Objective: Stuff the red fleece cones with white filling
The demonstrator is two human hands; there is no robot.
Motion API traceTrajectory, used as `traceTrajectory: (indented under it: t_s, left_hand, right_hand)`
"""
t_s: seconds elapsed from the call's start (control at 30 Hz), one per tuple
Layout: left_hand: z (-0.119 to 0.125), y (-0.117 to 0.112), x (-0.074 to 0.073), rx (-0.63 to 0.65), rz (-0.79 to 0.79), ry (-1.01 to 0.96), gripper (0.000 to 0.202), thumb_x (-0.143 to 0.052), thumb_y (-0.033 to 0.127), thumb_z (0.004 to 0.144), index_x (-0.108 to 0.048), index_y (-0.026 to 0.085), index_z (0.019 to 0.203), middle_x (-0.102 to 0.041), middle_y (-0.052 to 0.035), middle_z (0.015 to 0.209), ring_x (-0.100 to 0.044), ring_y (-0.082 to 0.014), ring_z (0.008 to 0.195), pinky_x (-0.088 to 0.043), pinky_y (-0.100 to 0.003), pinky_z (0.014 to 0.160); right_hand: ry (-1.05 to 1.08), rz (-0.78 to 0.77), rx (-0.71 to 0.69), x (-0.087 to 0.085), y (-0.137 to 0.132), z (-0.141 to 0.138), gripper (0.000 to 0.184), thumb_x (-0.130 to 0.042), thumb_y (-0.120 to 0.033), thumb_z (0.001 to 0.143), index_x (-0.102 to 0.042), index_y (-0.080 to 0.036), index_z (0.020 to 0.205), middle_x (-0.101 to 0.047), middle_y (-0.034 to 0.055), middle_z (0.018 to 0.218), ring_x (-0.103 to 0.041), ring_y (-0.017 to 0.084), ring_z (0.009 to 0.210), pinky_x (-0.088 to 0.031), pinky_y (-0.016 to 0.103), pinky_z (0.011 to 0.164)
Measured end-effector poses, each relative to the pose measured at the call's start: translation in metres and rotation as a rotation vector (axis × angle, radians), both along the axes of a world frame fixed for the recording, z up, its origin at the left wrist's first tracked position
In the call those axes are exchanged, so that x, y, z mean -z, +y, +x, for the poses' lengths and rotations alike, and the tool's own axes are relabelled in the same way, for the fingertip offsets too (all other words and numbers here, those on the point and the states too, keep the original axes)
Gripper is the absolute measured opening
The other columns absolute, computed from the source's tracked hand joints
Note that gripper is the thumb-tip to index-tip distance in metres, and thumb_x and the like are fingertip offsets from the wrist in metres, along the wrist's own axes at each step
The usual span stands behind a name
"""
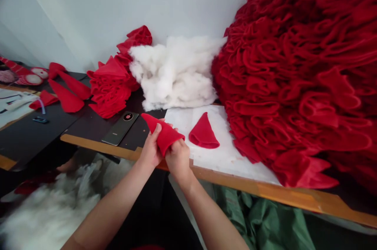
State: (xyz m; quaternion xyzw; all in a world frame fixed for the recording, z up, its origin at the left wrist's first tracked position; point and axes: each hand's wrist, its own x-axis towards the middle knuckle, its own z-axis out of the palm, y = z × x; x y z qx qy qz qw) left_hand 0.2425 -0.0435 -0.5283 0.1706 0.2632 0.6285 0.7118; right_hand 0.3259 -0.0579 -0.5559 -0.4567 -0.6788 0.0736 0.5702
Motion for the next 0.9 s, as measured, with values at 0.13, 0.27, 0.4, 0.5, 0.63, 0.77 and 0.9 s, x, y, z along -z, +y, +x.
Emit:
traceTrajectory:
  t_s: [0.13, 0.27, 0.4, 0.5, 0.63, 0.77, 0.9]
  left_hand:
    - [-0.008, 0.004, -0.001, 0.008, 0.060, -0.019, 0.057, -0.079, 0.048, 0.062, -0.056, 0.019, 0.106, -0.069, -0.0074, 0.094, -0.066, -0.0276, 0.097, -0.050, -0.042, 0.091]
    - [-0.018, 0.013, -0.006, -0.041, -0.004, -0.007, 0.045, -0.073, 0.047, 0.070, -0.061, 0.014, 0.099, -0.069, -0.0101, 0.097, -0.065, -0.0279, 0.099, -0.049, -0.040, 0.093]
    - [-0.014, 0.008, -0.009, 0.061, -0.128, 0.044, 0.045, -0.062, 0.051, 0.079, -0.064, 0.008, 0.091, -0.069, -0.0151, 0.091, -0.064, -0.0288, 0.100, -0.049, -0.040, 0.093]
    - [-0.013, 0.001, -0.010, 0.172, -0.077, 0.022, 0.053, -0.061, 0.057, 0.076, -0.065, 0.008, 0.095, -0.069, -0.0159, 0.094, -0.063, -0.0299, 0.101, -0.049, -0.040, 0.092]
    - [-0.016, 0.000, -0.011, 0.047, 0.093, 0.036, 0.046, -0.079, 0.041, 0.065, -0.061, 0.015, 0.099, -0.069, -0.0102, 0.100, -0.063, -0.0262, 0.102, -0.050, -0.037, 0.090]
    - [-0.014, 0.004, -0.014, -0.016, 0.103, -0.062, 0.040, -0.079, 0.032, 0.067, -0.059, 0.019, 0.099, -0.068, -0.0026, 0.093, -0.066, -0.0199, 0.093, -0.049, -0.036, 0.091]
    - [-0.010, 0.002, -0.018, 0.009, 0.007, -0.111, 0.038, -0.077, 0.037, 0.068, -0.059, 0.019, 0.097, -0.066, -0.0006, 0.086, -0.067, -0.0192, 0.088, -0.049, -0.037, 0.091]
  right_hand:
    - [0.284, -0.275, -0.094, -0.010, -0.003, 0.000, 0.013, -0.052, -0.016, 0.085, -0.063, -0.014, 0.091, -0.066, 0.0051, 0.073, -0.064, 0.022, 0.065, -0.056, 0.031, 0.056]
    - [-0.018, 0.040, -0.070, -0.011, -0.016, 0.006, 0.037, -0.048, -0.009, 0.087, -0.054, -0.017, 0.122, -0.059, 0.0128, 0.119, -0.058, 0.027, 0.109, -0.053, 0.043, 0.090]
    - [-0.254, 0.219, -0.098, -0.003, -0.015, 0.010, 0.044, -0.045, -0.003, 0.084, -0.051, -0.016, 0.125, -0.059, 0.0155, 0.116, -0.055, 0.029, 0.113, -0.051, 0.047, 0.093]
    - [-0.189, 0.135, -0.099, -0.001, -0.010, 0.014, 0.041, -0.041, -0.002, 0.078, -0.057, -0.014, 0.113, -0.063, 0.0133, 0.100, -0.063, 0.027, 0.095, -0.057, 0.040, 0.076]
    - [0.034, -0.016, -0.104, -0.004, -0.013, 0.016, 0.038, -0.043, -0.002, 0.079, -0.057, -0.018, 0.110, -0.065, 0.0066, 0.094, -0.064, 0.021, 0.085, -0.056, 0.032, 0.072]
    - [-0.008, 0.213, 0.016, -0.006, -0.024, 0.011, 0.040, -0.048, -0.002, 0.082, -0.053, -0.020, 0.117, -0.059, 0.0107, 0.112, -0.059, 0.023, 0.101, -0.054, 0.036, 0.080]
    - [-0.280, 0.283, -0.065, -0.004, -0.026, 0.009, 0.035, -0.039, 0.003, 0.082, -0.059, -0.018, 0.103, -0.062, 0.0095, 0.089, -0.061, 0.023, 0.082, -0.056, 0.034, 0.066]
